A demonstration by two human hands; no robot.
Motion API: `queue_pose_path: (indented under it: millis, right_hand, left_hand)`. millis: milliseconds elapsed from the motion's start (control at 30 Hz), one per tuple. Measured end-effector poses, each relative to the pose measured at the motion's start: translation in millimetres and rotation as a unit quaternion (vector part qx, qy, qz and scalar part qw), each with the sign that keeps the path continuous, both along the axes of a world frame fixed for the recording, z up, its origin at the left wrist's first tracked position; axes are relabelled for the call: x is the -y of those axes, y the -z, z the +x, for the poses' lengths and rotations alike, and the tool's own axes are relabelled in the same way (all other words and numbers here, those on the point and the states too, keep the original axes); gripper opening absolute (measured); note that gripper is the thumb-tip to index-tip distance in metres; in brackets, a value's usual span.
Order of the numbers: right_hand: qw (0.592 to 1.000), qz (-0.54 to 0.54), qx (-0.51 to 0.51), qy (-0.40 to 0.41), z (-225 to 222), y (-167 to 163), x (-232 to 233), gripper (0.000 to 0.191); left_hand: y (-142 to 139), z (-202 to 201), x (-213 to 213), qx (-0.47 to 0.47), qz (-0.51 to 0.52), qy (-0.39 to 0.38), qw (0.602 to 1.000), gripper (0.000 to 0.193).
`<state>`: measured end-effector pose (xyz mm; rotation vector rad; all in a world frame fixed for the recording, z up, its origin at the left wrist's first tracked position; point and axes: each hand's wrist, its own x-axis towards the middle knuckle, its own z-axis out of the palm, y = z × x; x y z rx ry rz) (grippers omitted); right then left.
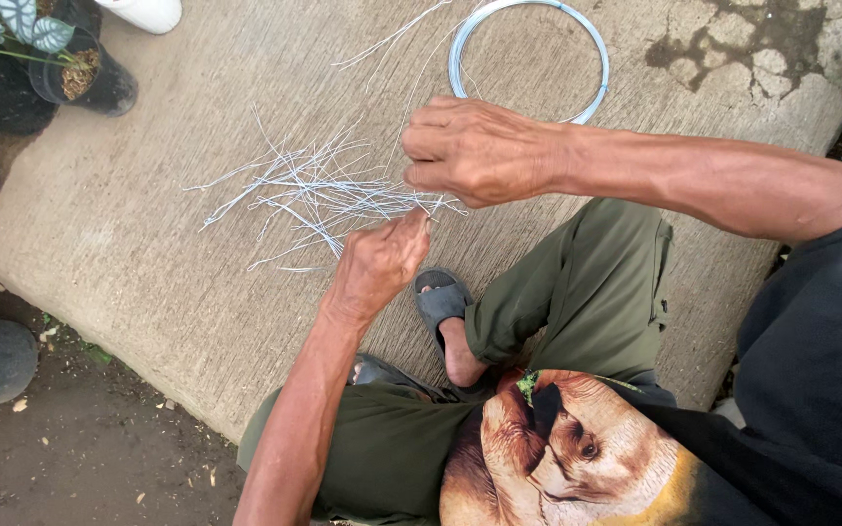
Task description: The person sits on the ground in a plant nursery holding a coil of wire. They pull out wire lengths, cut short pieces off with scissors, and bend and gather the cut wire pieces into a pile on the ground.
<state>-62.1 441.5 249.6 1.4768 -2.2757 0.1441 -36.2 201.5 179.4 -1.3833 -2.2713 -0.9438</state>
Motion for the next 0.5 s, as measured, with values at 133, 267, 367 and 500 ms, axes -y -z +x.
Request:
queue_pose_path:
  millis: [133, 267, 367, 500]
  right_hand:
    - [0.990, -0.070, 0.124, 0.012, -4, 22, -9, 0.008]
    - [0.971, -0.155, 0.178, 0.026, 20, 47, 0, 0.004]
    - [0.963, -0.147, 0.198, 0.109, 50, 60, 9, 0.016]
    - [0.982, -0.100, 0.109, 0.116, 56, 49, 2, 0.009]
  left_hand:
    - [6, 3, 3, 0.000, 0.014, -0.002, 1.000, 0.022]
    - [17, 2, -1, -0.020, 0.041, -0.053, 0.998, 0.021]
    - [20, -4, -9, -0.022, 0.035, -0.092, 0.995, 0.021]
    - [16, -7, -13, 0.109, -0.041, -0.115, 0.986, 0.028]
